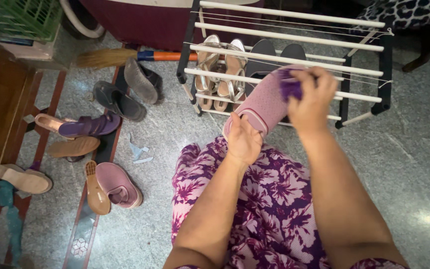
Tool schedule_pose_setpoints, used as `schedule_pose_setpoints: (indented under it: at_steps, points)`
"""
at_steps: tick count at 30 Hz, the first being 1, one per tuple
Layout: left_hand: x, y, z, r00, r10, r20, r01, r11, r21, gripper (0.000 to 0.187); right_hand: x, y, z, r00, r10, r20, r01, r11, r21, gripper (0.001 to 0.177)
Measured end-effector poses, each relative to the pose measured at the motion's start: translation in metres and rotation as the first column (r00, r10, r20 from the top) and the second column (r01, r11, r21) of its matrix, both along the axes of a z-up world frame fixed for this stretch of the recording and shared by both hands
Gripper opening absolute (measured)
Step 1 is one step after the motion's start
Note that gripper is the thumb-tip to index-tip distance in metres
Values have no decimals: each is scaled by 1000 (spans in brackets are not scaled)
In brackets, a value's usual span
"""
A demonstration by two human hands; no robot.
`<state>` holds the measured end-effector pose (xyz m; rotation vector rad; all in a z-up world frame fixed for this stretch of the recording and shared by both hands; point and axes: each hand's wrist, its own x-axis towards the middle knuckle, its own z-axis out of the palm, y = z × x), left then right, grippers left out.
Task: The person wipes several pairs of shoes with a purple cloth, including gray slip-ons and pink sneakers. The person cleans the exterior and soles of each shoe and places them on a white shoe rack.
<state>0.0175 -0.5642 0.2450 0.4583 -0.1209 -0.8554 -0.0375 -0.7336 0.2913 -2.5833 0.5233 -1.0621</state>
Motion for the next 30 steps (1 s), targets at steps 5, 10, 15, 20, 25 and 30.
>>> schedule_pose_setpoints:
  at_steps: [5,10,15,20,25,30]
  points:
    - [18,4,-14,992,98,-84,-101,994,-32,92,15,58,-13,970,169,-174,-150,982,117,57]
    - [27,8,-43,963,199,-183,-212,976,-56,83,8,85,-9,883,452,-127,-428,886,181,45]
    - [23,8,-7,972,144,-187,-171,976,-134,93,2,36,-1,947,271,170,-307,920,245,49]
    - [9,8,21,984,-11,-179,-19,986,-165,103,1,-7,-2,902,85,424,-233,921,313,41]
    - [11,5,13,979,16,-204,-67,967,-245,105,10,24,-11,921,204,333,-314,894,319,47]
    - [30,15,1,975,29,-219,-153,803,-576,102,14,67,-42,922,297,248,-379,820,429,43]
